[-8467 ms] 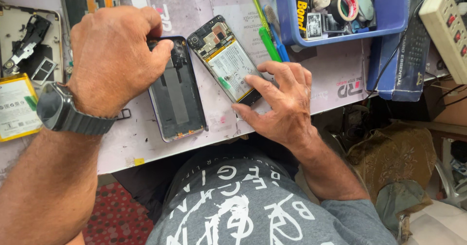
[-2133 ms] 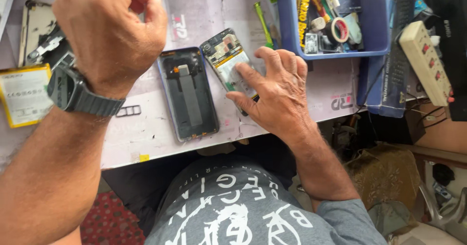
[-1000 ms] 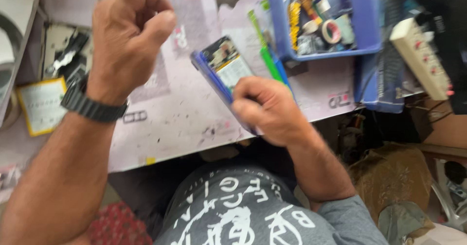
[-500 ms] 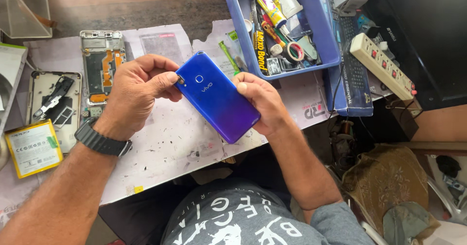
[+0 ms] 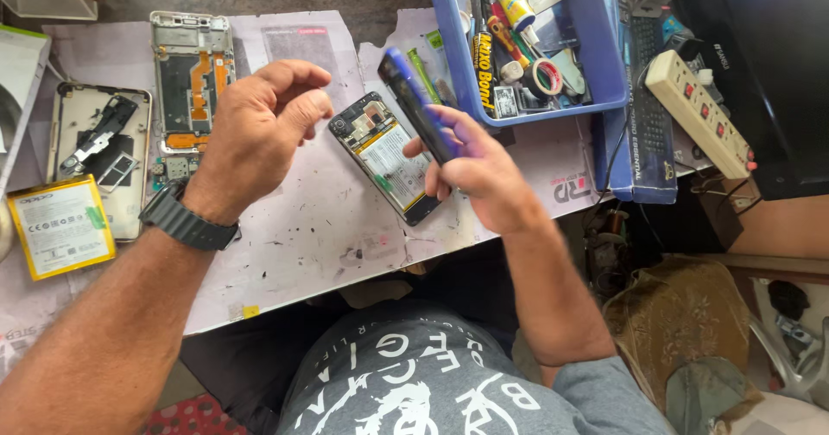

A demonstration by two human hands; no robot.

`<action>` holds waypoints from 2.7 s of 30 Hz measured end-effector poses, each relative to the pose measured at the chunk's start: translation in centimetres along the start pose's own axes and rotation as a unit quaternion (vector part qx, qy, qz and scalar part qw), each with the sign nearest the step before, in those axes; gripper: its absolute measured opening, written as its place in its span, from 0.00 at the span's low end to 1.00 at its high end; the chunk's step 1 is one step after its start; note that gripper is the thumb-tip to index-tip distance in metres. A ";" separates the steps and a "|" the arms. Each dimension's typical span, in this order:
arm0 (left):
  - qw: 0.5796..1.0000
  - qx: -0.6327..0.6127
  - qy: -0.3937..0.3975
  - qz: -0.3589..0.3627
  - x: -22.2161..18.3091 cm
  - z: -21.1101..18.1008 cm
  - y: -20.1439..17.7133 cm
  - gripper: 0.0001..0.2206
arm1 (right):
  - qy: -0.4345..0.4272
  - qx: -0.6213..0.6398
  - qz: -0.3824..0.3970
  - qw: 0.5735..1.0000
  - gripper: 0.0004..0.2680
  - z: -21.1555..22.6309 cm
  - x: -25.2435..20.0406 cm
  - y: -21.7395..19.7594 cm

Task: The person searches a drawer and retrieves a small adhesive packet, then opens it and applies the adhesive to a SIM tray. They insert the SIM tray into a smartphone, then use a prying tool to separate the phone's back cover from the chassis, exposing the internal battery and components.

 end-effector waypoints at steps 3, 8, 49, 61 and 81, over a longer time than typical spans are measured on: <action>0.963 0.206 0.173 -0.026 -0.9 -1.9 0.3 0.12 | 0.014 0.255 0.118 0.960 0.29 0.0 -0.7 -1.4; 0.886 0.373 0.276 0.020 -1.6 -2.8 2.0 0.24 | 0.055 0.375 0.151 0.913 0.29 -0.4 -0.7 -1.7; 0.860 0.479 0.175 0.012 -0.6 -1.8 1.3 0.14 | 0.015 0.378 0.124 0.917 0.28 -1.0 -1.1 -1.9; 0.852 0.495 0.169 0.020 -0.7 -1.3 1.5 0.15 | 0.013 0.387 0.131 0.913 0.28 -1.2 -1.3 -2.1; 0.862 0.465 0.202 -0.005 -0.7 -2.3 1.5 0.12 | 0.027 0.355 0.118 0.927 0.30 -1.0 -1.2 -1.1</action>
Point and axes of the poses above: each hand's wrist, its own x-axis towards the middle knuckle, its own y-axis out of the palm, z = x × y, the point moved 5 cm from there along x, towards the middle knuckle, and after that the axes turned 5 degrees about x, right-handed, at the moved point
